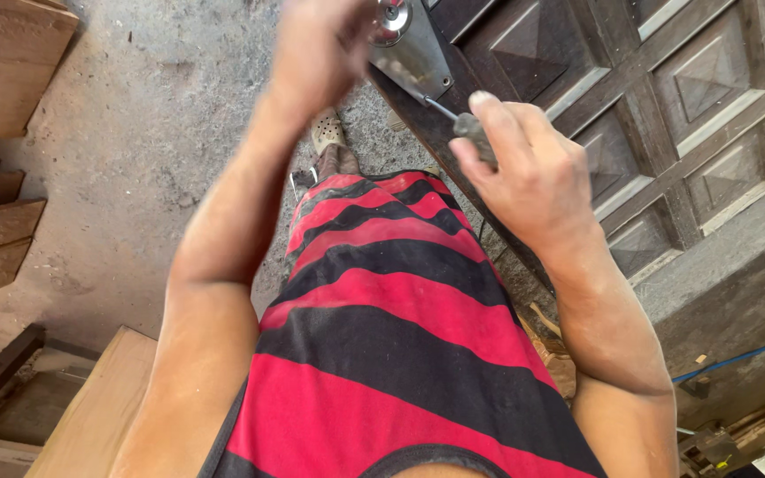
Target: The person picks up a sanding block, walks across the workshop, and takes a screwdriver from a toolbox. They then use the screwdriver to unscrew and loosen the metal lock plate and knob assembly from a wooden panel door lying on the floor, working on the screws by hand.
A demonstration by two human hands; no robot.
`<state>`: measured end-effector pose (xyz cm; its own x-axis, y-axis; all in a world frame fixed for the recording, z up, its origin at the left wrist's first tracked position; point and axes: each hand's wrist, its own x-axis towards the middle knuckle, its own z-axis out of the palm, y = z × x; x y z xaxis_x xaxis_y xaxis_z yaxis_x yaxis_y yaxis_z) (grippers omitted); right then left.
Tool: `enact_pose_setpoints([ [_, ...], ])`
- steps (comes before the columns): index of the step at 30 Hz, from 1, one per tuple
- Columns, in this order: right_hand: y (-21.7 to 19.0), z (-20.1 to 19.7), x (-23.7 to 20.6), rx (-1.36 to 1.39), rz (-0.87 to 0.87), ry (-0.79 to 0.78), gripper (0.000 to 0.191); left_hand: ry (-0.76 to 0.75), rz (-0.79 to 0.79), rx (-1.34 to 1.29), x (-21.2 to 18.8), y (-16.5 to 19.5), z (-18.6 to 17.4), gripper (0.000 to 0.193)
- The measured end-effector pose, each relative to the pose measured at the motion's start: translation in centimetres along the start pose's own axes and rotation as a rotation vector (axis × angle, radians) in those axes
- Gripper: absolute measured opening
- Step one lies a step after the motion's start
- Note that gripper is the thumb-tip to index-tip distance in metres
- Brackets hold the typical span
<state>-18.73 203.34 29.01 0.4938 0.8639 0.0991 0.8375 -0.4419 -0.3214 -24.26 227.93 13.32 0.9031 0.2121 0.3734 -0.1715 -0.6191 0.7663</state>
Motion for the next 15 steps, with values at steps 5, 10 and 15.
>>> enact_pose_setpoints([
  [5,0.2,2.5,1.3,0.232,-0.026,0.106,0.05,-0.059,0.115,-0.275,-4.6,3.3,6.8,0.042],
  [10,-0.5,4.9,1.9,0.639,0.064,0.25,0.049,-0.149,-0.088,-0.269,-6.8,0.9,11.2,0.029],
  [15,1.2,2.0,5.8,0.798,-0.187,-0.197,0.026,0.029,0.003,-0.215,-7.1,0.5,11.7,0.034],
])
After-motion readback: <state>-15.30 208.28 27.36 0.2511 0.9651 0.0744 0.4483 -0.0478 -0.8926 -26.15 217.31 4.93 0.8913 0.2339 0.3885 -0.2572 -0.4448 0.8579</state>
